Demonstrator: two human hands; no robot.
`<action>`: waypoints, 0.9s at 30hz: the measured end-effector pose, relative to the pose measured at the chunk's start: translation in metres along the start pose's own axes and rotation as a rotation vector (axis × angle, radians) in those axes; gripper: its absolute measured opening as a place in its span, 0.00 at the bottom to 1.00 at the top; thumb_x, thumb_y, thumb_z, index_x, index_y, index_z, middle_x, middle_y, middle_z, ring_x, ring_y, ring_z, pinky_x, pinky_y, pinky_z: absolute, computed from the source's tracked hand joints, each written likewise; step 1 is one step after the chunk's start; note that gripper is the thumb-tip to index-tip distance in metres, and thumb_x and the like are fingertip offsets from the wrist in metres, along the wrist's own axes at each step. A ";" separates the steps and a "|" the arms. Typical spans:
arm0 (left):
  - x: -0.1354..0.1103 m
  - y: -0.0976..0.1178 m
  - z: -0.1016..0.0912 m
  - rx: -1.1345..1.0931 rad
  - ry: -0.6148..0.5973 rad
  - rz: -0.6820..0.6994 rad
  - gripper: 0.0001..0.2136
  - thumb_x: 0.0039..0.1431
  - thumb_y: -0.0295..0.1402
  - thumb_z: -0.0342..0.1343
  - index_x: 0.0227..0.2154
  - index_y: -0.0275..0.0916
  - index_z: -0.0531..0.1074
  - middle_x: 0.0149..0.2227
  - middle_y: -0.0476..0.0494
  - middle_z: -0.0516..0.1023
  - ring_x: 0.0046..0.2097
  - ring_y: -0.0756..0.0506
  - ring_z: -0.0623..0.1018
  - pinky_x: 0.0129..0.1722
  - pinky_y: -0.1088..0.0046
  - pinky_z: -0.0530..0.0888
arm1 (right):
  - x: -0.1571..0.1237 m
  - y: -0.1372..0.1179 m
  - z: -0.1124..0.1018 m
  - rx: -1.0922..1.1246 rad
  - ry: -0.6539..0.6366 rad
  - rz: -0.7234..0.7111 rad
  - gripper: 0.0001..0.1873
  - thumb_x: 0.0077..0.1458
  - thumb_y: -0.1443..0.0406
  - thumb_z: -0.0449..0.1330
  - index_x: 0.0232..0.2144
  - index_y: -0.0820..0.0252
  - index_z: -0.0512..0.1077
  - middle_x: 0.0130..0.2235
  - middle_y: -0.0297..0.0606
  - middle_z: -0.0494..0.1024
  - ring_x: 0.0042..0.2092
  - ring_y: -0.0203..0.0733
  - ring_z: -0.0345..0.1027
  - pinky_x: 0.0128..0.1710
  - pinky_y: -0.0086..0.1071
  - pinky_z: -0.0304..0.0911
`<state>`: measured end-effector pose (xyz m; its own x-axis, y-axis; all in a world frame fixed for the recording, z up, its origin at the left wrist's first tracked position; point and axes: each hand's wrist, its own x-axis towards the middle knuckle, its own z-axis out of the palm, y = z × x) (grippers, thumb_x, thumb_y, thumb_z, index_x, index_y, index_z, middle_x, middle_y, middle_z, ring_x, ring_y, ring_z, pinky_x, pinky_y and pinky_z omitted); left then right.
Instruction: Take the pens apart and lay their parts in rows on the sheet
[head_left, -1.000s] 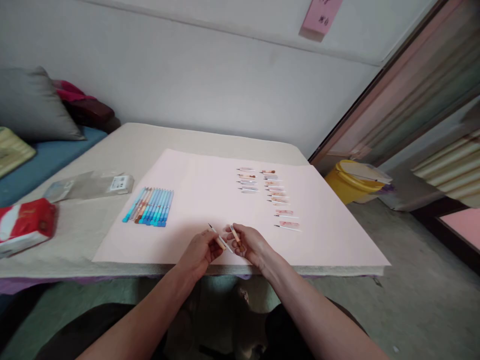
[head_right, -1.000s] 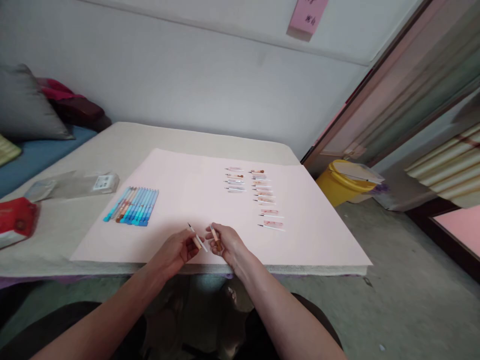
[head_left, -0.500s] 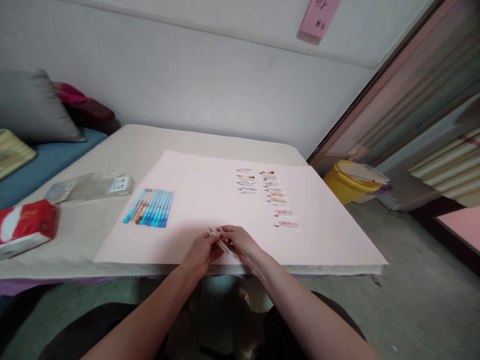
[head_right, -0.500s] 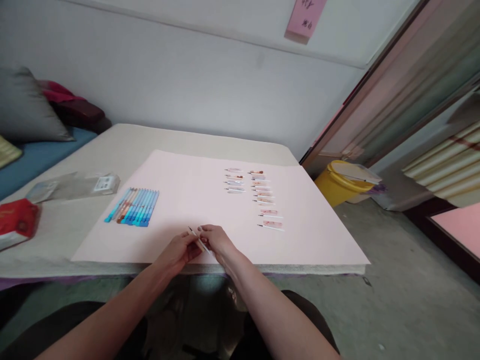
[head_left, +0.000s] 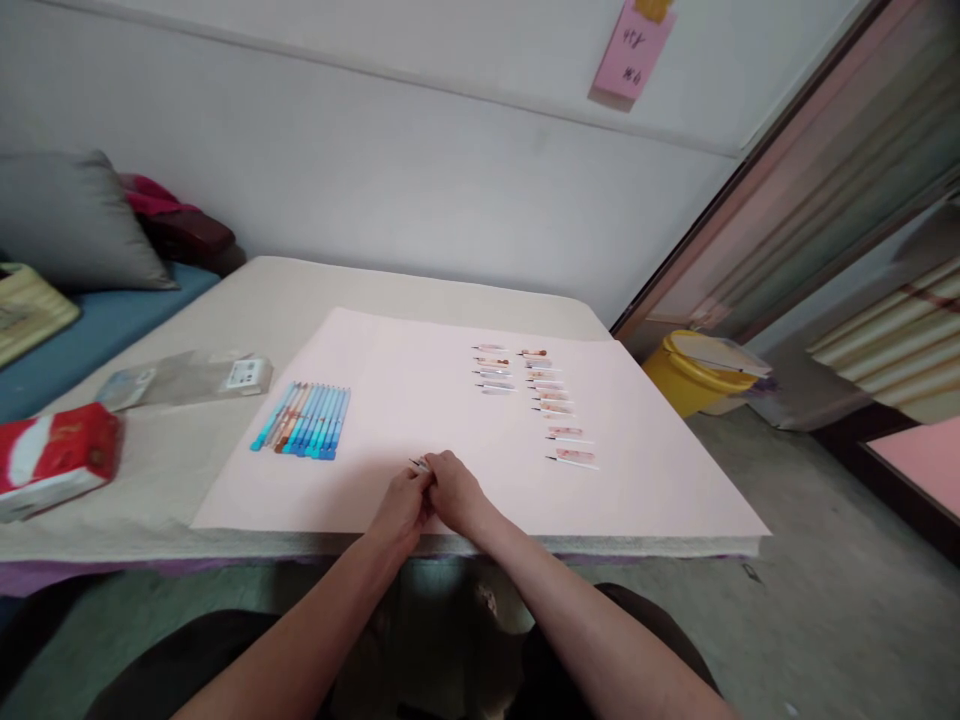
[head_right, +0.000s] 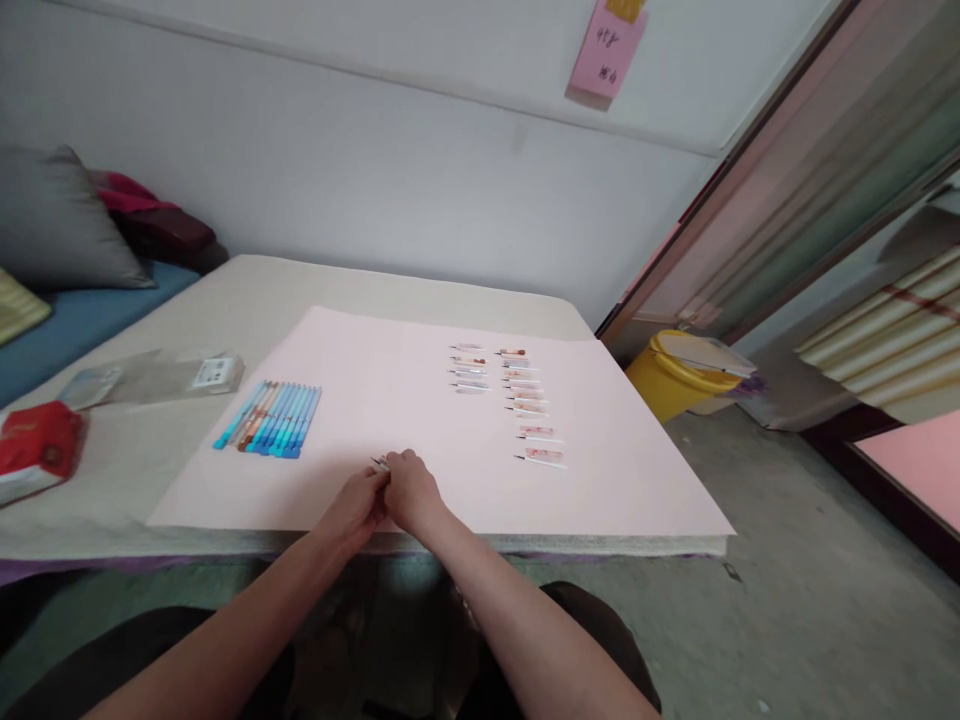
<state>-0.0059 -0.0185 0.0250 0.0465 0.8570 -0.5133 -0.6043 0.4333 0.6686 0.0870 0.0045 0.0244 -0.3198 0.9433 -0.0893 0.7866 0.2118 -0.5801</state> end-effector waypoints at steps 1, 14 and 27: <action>0.000 0.000 0.001 0.002 -0.006 0.006 0.04 0.41 0.26 0.59 0.22 0.34 0.69 0.22 0.50 0.70 0.24 0.54 0.69 0.23 0.80 0.64 | -0.001 0.000 0.002 -0.026 0.009 -0.008 0.15 0.48 0.74 0.50 0.38 0.60 0.67 0.40 0.43 0.69 0.41 0.42 0.62 0.38 0.32 0.56; -0.015 0.009 0.007 -0.015 -0.041 -0.086 0.06 0.44 0.27 0.60 0.26 0.37 0.68 0.27 0.46 0.73 0.32 0.51 0.74 0.38 0.74 0.70 | 0.023 0.046 -0.022 -0.191 0.037 -0.117 0.14 0.48 0.74 0.52 0.39 0.60 0.65 0.37 0.38 0.67 0.37 0.37 0.61 0.36 0.28 0.55; -0.013 0.023 0.010 0.071 -0.005 -0.156 0.08 0.45 0.29 0.60 0.29 0.35 0.68 0.30 0.41 0.76 0.31 0.50 0.76 0.32 0.75 0.71 | 0.086 0.134 -0.083 -0.363 0.032 -0.120 0.16 0.49 0.75 0.49 0.41 0.63 0.67 0.39 0.41 0.68 0.39 0.37 0.61 0.37 0.27 0.54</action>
<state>-0.0123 -0.0166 0.0527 0.1400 0.7789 -0.6113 -0.5318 0.5799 0.6172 0.2084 0.1355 0.0062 -0.4089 0.9125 -0.0099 0.8823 0.3925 -0.2596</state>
